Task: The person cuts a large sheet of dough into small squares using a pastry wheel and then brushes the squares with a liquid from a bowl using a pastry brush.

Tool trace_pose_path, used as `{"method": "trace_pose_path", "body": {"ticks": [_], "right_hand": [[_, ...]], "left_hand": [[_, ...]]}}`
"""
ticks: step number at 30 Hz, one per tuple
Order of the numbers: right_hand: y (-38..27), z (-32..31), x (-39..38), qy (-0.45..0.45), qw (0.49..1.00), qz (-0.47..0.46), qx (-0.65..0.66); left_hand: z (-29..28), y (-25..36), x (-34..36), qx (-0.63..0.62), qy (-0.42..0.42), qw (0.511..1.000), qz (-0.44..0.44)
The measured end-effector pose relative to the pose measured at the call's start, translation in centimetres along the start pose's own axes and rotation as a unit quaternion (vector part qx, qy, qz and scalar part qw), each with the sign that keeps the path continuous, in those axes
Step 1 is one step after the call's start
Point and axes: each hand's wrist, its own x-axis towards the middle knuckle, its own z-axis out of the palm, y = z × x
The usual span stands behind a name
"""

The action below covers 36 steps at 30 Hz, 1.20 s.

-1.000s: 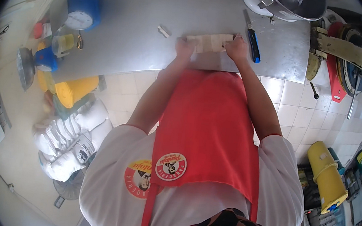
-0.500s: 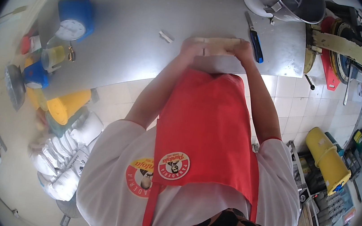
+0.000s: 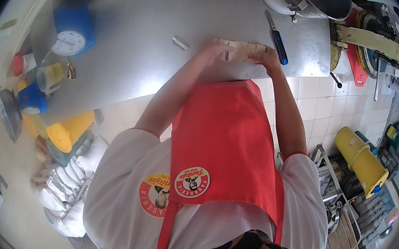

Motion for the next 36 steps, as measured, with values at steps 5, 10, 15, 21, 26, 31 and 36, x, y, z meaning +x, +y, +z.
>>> {"method": "trace_pose_path", "body": {"ticks": [5, 10, 15, 21, 26, 31, 36], "right_hand": [[0.2, 0.4, -0.5, 0.009, 1.0, -0.02, 0.013], [1.6, -1.5, -1.7, -0.035, 0.996, 0.009, 0.081], [1.8, -5.2, -7.5, -0.104, 0.953, 0.001, 0.284], [7.3, -12.6, -14.8, -0.093, 0.926, -0.023, 0.364], [14.2, -20.7, -21.2, -0.055, 0.875, -0.103, 0.469], [20.8, -30.2, -27.4, 0.007, 0.863, -0.134, 0.487], [24.8, -40.2, -33.4, 0.084, 0.865, -0.14, 0.474]], "left_hand": [[-0.4, 1.0, -0.3, -0.055, -0.084, 0.995, -0.024], [-0.6, 2.0, -0.8, -0.113, -0.185, 0.972, -0.087], [1.7, 0.3, -1.0, -0.228, -0.246, 0.932, -0.136], [11.7, 1.1, -3.4, -0.181, -0.341, 0.908, -0.16], [24.1, -0.6, -3.2, -0.113, -0.405, 0.891, -0.171], [38.3, -2.0, -4.0, -0.062, -0.436, 0.871, -0.219], [52.5, -1.7, -5.5, -0.005, -0.499, 0.841, -0.21]]}}
